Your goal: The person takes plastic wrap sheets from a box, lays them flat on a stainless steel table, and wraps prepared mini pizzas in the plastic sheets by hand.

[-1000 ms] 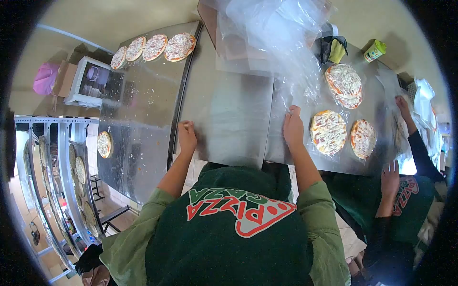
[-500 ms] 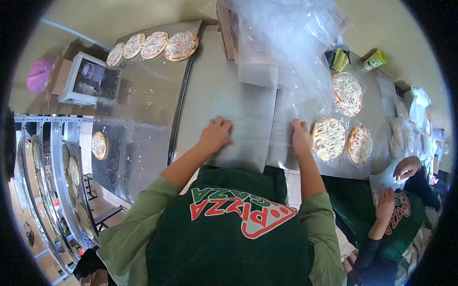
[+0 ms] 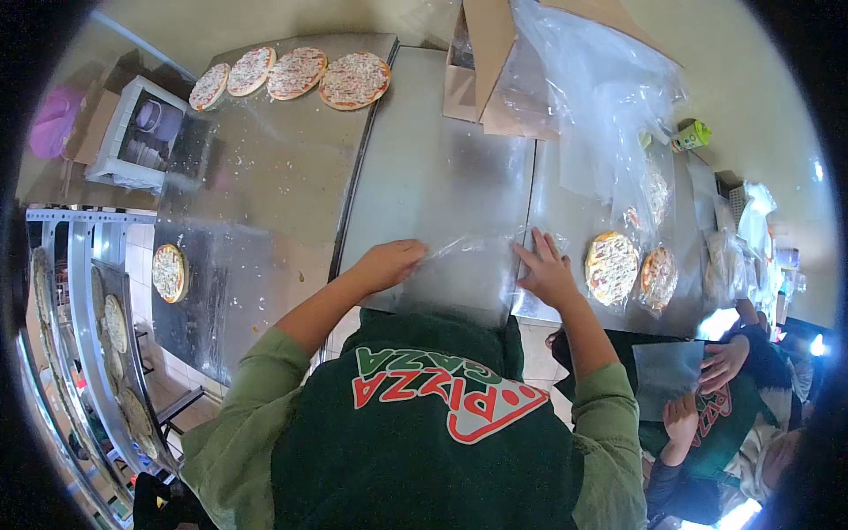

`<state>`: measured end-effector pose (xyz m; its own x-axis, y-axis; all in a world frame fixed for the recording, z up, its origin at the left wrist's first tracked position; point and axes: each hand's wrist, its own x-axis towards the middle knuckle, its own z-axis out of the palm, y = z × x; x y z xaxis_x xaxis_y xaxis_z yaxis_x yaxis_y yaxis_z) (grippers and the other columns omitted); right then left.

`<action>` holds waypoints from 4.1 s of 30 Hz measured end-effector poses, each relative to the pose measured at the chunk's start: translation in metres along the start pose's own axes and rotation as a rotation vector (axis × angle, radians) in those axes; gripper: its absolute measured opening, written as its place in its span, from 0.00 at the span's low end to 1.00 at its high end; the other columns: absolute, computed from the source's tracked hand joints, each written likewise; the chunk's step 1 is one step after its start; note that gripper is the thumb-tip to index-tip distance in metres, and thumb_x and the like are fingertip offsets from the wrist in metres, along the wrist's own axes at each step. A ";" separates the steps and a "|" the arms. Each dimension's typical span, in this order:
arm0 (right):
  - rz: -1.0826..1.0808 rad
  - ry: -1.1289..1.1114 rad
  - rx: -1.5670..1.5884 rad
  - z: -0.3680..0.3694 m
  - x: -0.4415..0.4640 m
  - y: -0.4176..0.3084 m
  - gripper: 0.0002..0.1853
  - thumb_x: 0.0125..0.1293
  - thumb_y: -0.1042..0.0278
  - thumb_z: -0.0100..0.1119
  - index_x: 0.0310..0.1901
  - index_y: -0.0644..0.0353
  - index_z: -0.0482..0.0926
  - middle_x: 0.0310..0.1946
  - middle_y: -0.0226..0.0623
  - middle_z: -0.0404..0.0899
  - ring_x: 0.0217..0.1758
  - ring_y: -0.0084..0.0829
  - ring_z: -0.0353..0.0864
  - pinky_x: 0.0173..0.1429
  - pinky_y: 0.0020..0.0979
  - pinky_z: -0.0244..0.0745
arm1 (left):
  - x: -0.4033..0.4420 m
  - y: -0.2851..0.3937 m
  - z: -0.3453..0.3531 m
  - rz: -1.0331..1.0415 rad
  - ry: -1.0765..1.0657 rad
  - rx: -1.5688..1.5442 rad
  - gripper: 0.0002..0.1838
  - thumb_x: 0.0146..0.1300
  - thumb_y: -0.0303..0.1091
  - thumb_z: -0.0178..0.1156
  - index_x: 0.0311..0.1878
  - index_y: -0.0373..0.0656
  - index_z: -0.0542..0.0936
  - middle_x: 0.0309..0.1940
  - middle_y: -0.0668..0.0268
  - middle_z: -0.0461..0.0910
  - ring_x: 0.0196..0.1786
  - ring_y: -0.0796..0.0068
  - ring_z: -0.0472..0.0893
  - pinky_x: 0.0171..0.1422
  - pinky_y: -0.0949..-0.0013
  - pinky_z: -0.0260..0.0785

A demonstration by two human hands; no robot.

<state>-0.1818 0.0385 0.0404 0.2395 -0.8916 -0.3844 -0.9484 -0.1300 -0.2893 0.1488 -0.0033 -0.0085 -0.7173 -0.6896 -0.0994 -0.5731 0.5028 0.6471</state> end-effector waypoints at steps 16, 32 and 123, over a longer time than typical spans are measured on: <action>-0.062 0.242 -0.084 0.028 0.010 -0.021 0.30 0.53 0.64 0.60 0.60 0.36 0.66 0.62 0.43 0.60 0.63 0.43 0.62 0.58 0.48 0.61 | -0.049 0.003 -0.042 -0.127 0.091 0.491 0.07 0.50 0.32 0.56 0.33 0.45 0.75 0.49 0.64 0.76 0.61 0.59 0.66 0.63 0.44 0.53; 0.036 0.125 -0.027 0.033 -0.027 -0.003 0.25 0.58 0.57 0.56 0.58 0.44 0.67 0.62 0.41 0.62 0.64 0.39 0.61 0.58 0.47 0.61 | 0.067 0.063 0.017 -0.359 0.238 0.358 0.46 0.47 0.56 0.64 0.67 0.46 0.57 0.69 0.51 0.47 0.71 0.49 0.49 0.70 0.44 0.41; -0.649 0.219 0.325 0.111 0.044 -0.165 0.06 0.53 0.68 0.57 0.30 0.59 0.71 0.27 0.38 0.73 0.32 0.36 0.77 0.36 0.33 0.75 | 0.012 -0.049 -0.037 -0.843 0.058 -0.633 0.13 0.61 0.41 0.53 0.33 0.40 0.73 0.33 0.59 0.75 0.33 0.66 0.78 0.32 0.68 0.70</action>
<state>0.0085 0.0689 -0.0256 0.6494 -0.7502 0.1243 -0.5141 -0.5536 -0.6552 0.1830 -0.0560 -0.0135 -0.1536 -0.7214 -0.6753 -0.5543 -0.5028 0.6632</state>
